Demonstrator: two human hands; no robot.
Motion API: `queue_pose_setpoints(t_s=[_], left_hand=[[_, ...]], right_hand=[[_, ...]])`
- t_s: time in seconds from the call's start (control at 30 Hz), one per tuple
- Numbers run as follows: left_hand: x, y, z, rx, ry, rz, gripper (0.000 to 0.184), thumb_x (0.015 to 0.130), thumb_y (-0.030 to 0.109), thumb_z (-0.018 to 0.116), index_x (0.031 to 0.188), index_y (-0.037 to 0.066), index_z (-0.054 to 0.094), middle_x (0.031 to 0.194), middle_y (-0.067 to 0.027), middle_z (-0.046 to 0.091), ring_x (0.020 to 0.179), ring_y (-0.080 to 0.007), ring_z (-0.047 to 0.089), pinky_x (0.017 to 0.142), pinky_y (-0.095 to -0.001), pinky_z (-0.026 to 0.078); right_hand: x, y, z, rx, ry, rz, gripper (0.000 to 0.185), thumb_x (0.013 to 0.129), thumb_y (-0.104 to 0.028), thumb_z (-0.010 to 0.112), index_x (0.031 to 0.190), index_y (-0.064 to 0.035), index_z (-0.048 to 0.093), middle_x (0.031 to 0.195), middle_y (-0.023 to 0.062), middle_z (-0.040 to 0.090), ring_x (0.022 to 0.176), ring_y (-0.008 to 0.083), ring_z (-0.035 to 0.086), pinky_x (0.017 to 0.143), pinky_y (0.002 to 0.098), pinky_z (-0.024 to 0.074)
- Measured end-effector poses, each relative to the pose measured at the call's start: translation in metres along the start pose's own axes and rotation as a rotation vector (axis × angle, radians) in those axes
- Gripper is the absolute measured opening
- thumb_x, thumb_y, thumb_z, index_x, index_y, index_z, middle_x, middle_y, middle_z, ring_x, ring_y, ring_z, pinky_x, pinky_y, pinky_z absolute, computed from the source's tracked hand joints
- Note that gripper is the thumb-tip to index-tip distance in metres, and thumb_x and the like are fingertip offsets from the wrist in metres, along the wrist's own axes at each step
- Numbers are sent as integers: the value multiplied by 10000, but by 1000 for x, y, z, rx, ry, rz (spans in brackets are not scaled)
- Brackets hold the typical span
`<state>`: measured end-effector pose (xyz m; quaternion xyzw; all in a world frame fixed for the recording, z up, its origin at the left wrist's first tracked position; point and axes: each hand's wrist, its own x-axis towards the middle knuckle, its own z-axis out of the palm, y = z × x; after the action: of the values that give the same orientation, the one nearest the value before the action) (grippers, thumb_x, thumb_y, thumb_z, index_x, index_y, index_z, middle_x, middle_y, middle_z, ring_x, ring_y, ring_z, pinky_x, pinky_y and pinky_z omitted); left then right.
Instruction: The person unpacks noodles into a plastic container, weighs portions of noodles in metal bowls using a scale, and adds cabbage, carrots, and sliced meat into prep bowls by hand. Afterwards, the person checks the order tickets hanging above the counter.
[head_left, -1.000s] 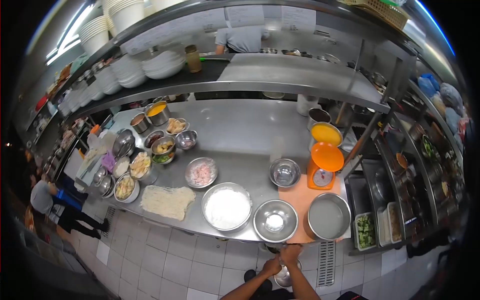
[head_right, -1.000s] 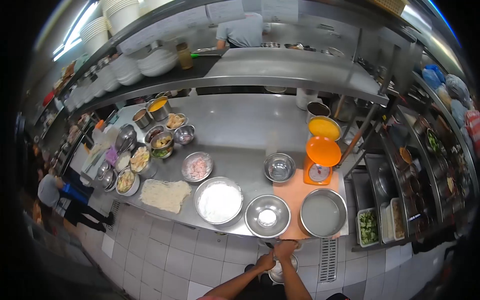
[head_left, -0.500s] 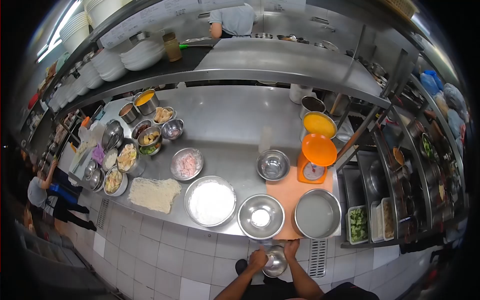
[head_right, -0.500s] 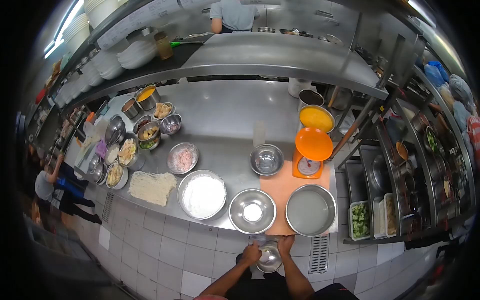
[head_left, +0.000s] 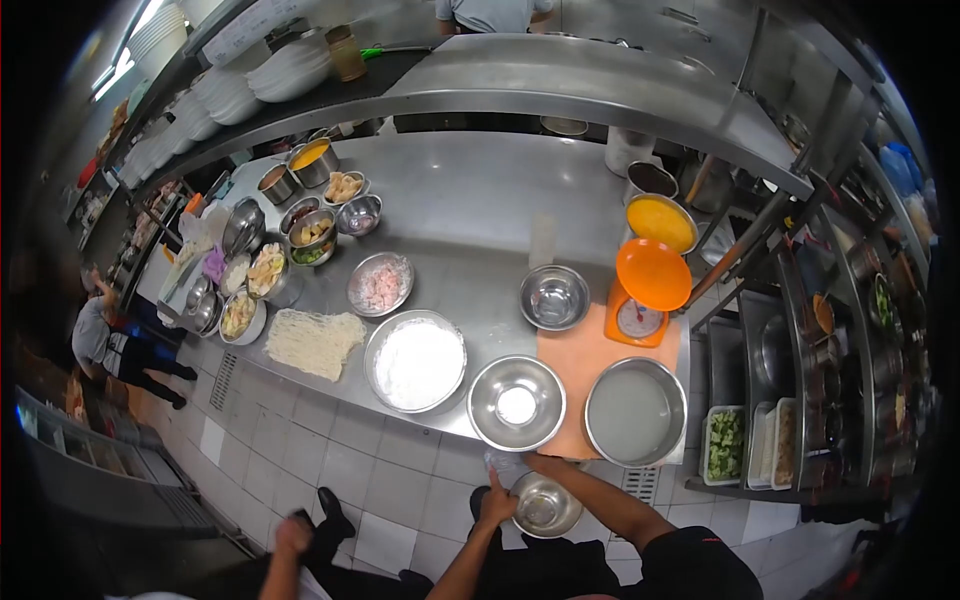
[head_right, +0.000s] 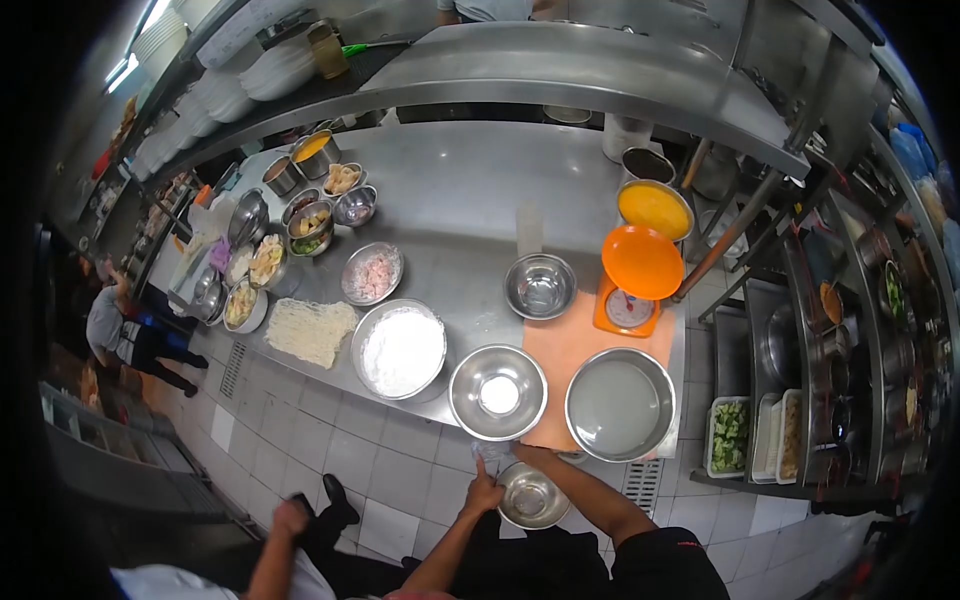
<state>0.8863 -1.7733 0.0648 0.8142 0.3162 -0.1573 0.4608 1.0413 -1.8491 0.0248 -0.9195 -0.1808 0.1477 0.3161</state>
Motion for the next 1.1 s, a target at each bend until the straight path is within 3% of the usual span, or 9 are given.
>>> queue_pose_setpoints(t_s=[0.23,0.43,0.53,0.67,0.8,0.87,1.0,1.03,1.1], left_hand=[[-6,7,-3,-9,-29,-21,1045,690,169,596,1417,31,-142,779,-168,665,662,-303,653,634,-367,521],[-35,26,-2,-293,-148,99,556,749,99,562,1299,80,476,848,-126,645,629,-149,623,509,-290,506],[-24,11,28,-480,-291,-118,576,737,95,533,1308,107,462,910,-144,636,735,-182,649,518,-276,552],[3,2,69,-816,-348,-187,729,761,97,536,1417,167,225,1178,-171,527,729,-255,647,530,-328,582],[27,8,76,-782,-371,-207,762,782,122,524,1429,208,132,1235,-176,475,804,-274,635,516,-381,585],[26,11,74,-864,-384,-217,789,795,164,548,1435,210,89,1272,-167,441,851,-279,615,486,-389,572],[21,4,75,-896,-454,-198,824,811,143,476,1455,133,-38,1106,-199,549,708,-257,636,494,-346,552],[9,13,69,-860,-387,-140,818,780,101,467,1457,142,10,1098,-188,557,697,-245,639,501,-341,559],[-28,40,33,-800,-409,-174,787,763,80,474,1450,208,112,1125,-162,558,714,-237,645,492,-330,563]], right_hand=[[5,18,-2,45,-23,10,369,766,-102,589,1109,28,544,1038,231,603,1036,364,551,919,416,400],[10,39,-10,124,-16,62,382,764,-105,599,1119,25,541,1047,221,605,1044,349,553,927,408,399],[5,50,-18,179,11,87,389,763,-106,603,1124,24,539,1051,216,607,1048,341,554,931,404,399],[-24,58,-34,288,134,128,398,762,-108,610,1131,22,536,1057,210,609,1054,331,556,937,398,398],[-82,59,-37,404,443,306,421,740,-68,614,1143,16,529,1057,182,613,1027,303,575,913,384,420],[-122,36,-64,546,470,50,434,676,-18,584,1107,15,546,1021,196,603,1006,330,570,899,400,417],[-176,27,-90,363,256,-49,457,665,-20,601,1113,18,516,1042,220,570,1018,369,550,892,420,427],[-174,12,-102,222,270,-221,486,675,-30,609,1149,21,511,996,241,586,978,404,555,890,417,431],[-179,20,-97,145,35,-81,528,680,-85,678,1166,27,504,1111,244,548,1064,387,519,943,424,395]])
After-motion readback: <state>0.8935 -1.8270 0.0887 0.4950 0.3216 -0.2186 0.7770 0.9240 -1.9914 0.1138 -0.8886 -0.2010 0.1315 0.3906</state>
